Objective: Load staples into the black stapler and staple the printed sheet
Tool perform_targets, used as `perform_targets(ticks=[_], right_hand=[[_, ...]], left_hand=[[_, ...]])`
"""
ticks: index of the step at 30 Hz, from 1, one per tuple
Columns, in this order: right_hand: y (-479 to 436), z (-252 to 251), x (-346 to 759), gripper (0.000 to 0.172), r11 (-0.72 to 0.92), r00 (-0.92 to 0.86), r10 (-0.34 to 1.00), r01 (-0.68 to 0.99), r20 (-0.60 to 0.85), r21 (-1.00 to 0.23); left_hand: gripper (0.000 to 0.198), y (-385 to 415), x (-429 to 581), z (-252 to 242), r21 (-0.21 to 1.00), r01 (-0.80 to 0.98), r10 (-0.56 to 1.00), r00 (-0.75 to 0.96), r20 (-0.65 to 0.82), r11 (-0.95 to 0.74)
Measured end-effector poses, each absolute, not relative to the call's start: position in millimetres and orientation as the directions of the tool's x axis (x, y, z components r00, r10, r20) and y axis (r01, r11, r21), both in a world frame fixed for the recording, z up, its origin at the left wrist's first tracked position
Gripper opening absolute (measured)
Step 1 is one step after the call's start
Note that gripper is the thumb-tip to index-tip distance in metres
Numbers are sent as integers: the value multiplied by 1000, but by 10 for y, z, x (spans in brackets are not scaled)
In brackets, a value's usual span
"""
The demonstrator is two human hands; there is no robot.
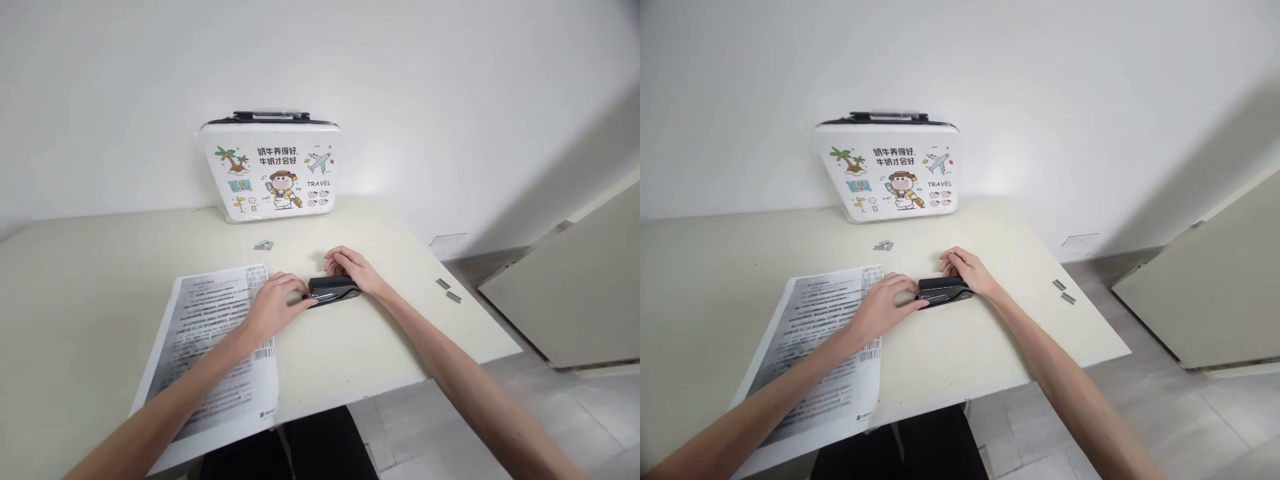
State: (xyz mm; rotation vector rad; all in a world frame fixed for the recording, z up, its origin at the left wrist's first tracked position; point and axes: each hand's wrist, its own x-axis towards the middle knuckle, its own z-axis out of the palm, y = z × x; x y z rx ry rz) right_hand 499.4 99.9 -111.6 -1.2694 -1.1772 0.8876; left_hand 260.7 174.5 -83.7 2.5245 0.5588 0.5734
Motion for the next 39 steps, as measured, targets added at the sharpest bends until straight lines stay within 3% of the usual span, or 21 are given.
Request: perform_targets(ticks=[12, 15, 17, 20, 25, 28, 39], right_hand=[[952, -1068, 5021, 39, 118, 198, 972, 62, 128, -991], [951, -1047, 5024, 40, 99, 242, 965, 12, 100, -995], [957, -1046, 5032, 41, 82, 266, 961, -22, 73, -996], [966, -1060, 5048, 41, 67, 285, 957, -52, 50, -996], [980, -1097, 5071, 39, 92, 272, 959, -53, 74, -994], [992, -1103, 5074, 38, 95, 268, 960, -44, 80, -994], [1001, -1092, 5079, 41, 84, 271, 960, -35, 71, -996]], left_hand=[[26, 1878, 2103, -750, 495, 296, 458, 854, 247, -817], [37, 2001, 1983, -688, 508, 284, 424, 887, 182, -813], [46, 2119, 1961, -660, 532, 318, 459, 875, 153, -785], [37, 2367, 2030, -677, 559, 407, 582, 795, 174, -723], [30, 2868, 2309, -829, 390, 534, 660, 648, 381, -750], [35, 3090, 2484, -904, 314, 588, 666, 635, 392, -746], [25, 3204, 2642, -991, 402, 541, 667, 672, 321, -738]])
